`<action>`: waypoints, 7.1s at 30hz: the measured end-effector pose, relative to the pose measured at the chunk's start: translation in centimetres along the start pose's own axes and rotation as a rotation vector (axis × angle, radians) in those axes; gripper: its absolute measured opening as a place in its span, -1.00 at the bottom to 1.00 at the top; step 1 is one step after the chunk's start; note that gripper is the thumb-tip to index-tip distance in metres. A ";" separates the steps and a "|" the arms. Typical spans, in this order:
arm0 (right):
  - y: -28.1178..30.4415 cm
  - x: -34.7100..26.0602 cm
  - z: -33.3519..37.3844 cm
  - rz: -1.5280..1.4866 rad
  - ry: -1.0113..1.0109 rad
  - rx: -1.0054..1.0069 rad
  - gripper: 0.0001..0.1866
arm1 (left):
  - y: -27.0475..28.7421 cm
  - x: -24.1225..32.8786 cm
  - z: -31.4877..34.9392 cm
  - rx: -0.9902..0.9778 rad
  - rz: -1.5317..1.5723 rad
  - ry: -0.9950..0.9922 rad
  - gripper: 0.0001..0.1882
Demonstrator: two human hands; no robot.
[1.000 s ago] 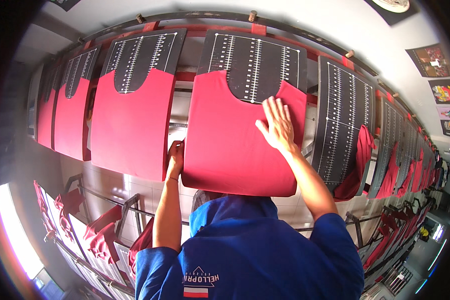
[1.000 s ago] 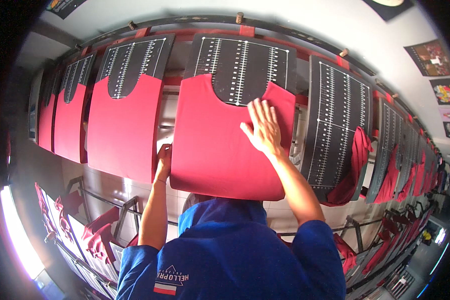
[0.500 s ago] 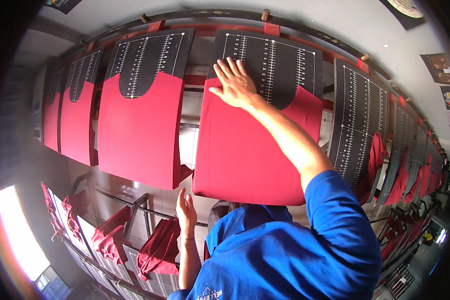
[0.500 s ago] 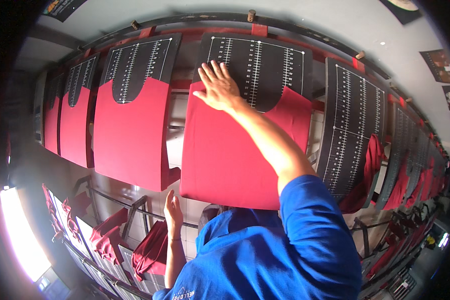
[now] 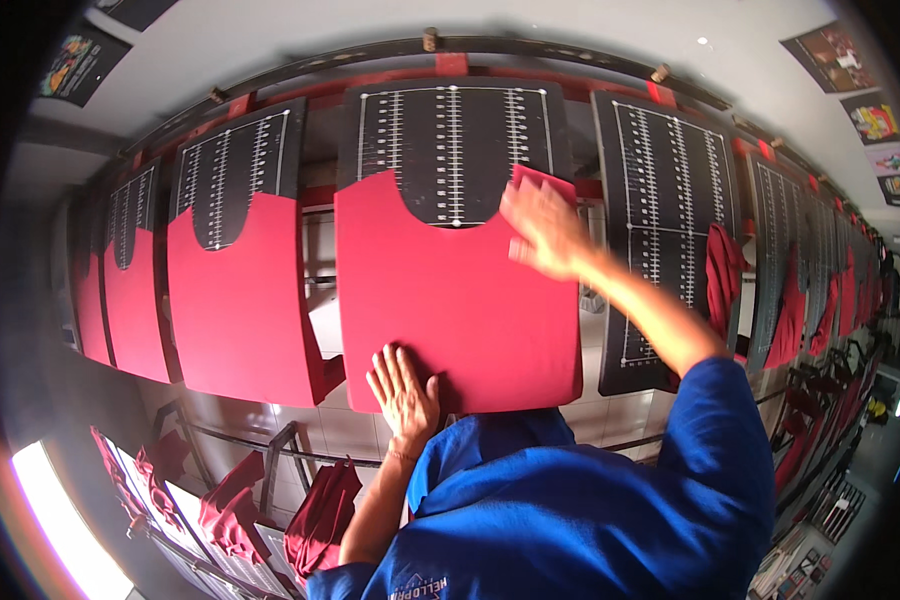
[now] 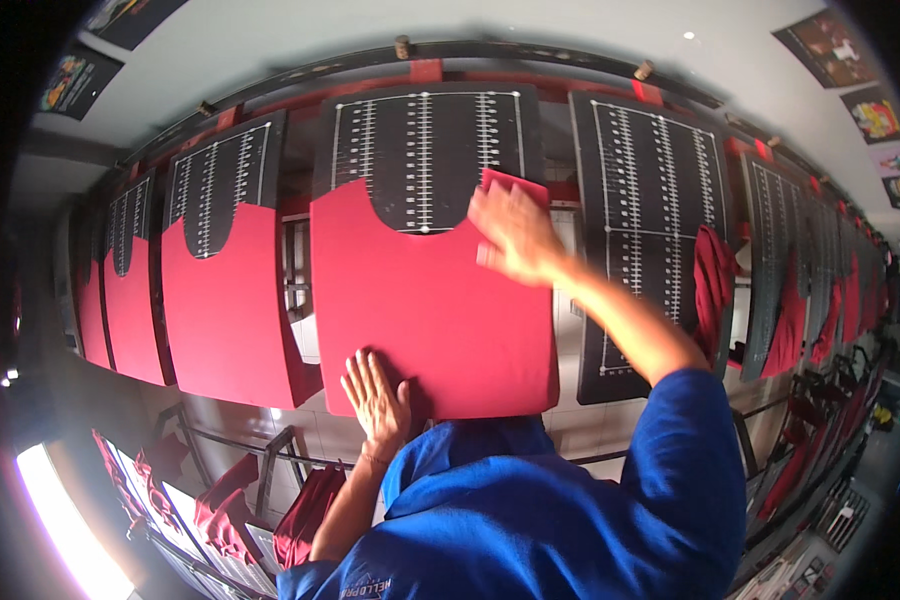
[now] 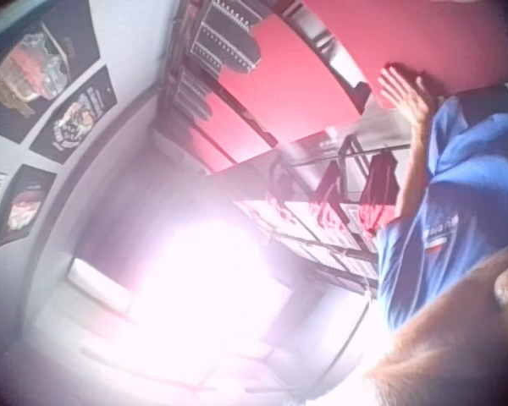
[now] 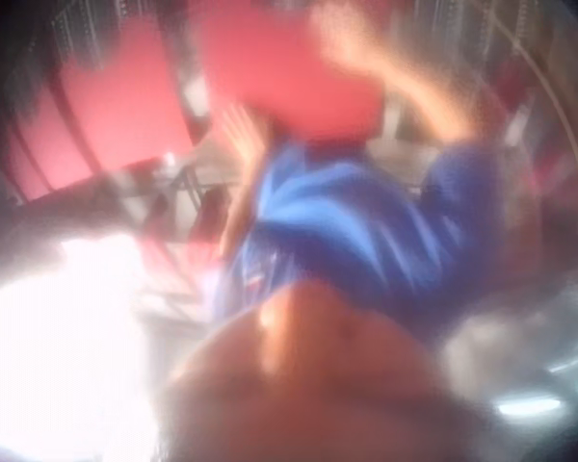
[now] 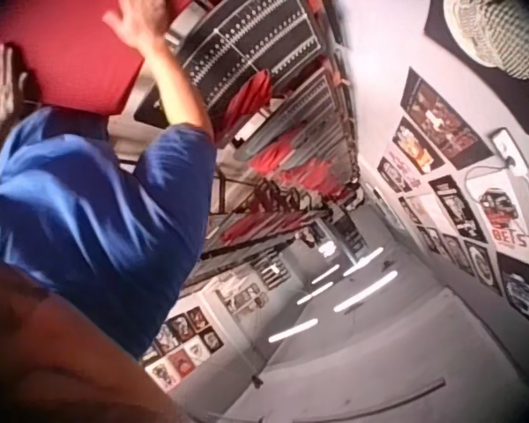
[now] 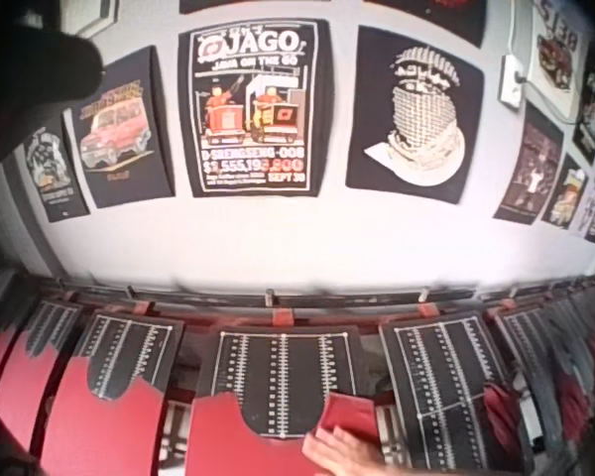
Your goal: The person positions and flattens several pieces of red fabric onto individual printing platens on a long screen-printing table, smoothing each one by hand.
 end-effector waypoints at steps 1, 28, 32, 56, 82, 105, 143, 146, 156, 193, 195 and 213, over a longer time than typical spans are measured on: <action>1.0 4.3 -0.9 0.007 -0.109 -0.006 -0.21 | 0.7 2.0 -1.8 -0.015 -0.003 -0.103 -0.16; 1.0 1.0 53.2 -0.168 -1.566 0.938 -0.78 | -6.5 38.3 2.9 -0.125 0.251 -1.246 -0.57; -3.2 6.8 58.0 -0.487 -1.287 0.752 -0.83 | -7.6 50.3 3.5 -0.098 0.363 -1.016 -0.69; 1.3 13.4 53.1 -2.143 -0.643 0.353 -0.44 | -6.9 31.6 -2.5 0.441 0.539 0.033 -0.58; 19.0 2.1 40.3 -0.622 -0.459 0.443 -0.64 | 16.0 52.5 5.6 -0.247 1.017 -1.023 -0.85; 39.8 28.8 47.0 -1.931 -0.296 1.155 -0.77 | 40.1 39.0 -3.0 0.984 0.186 -0.553 -0.76; -11.8 18.0 60.4 -2.153 -0.719 0.318 -0.27 | -21.3 26.2 4.2 -0.380 1.334 0.077 -0.48; -11.8 16.6 65.4 -1.988 -0.713 0.439 -0.42 | -21.3 25.4 8.7 -0.388 1.446 0.062 -0.53; -13.2 14.0 71.9 -1.691 -1.291 0.445 -0.60 | -22.8 22.2 10.2 -0.423 1.560 0.263 -0.83; 7.6 35.8 36.6 -0.200 -0.373 0.489 -0.86 | 1.6 44.4 -24.9 0.216 0.153 -0.633 -0.85; 7.2 37.0 35.8 -0.193 -0.366 0.479 -0.86 | 2.0 44.8 -26.1 0.208 0.125 -0.664 -0.84; 6.5 38.6 33.8 -0.100 -0.481 0.331 -0.77 | 1.1 44.7 -29.1 0.167 -0.074 -0.481 -0.66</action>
Point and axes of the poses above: each hand's wrist, its own z-axis away from the middle knuckle, its own y-axis out of the back of the hand, x = y × z, the point moved 7 cm from there along -z, towards the middle knuckle, and after that the axes turned 9 degrees about -x, right-handed, at the moved point
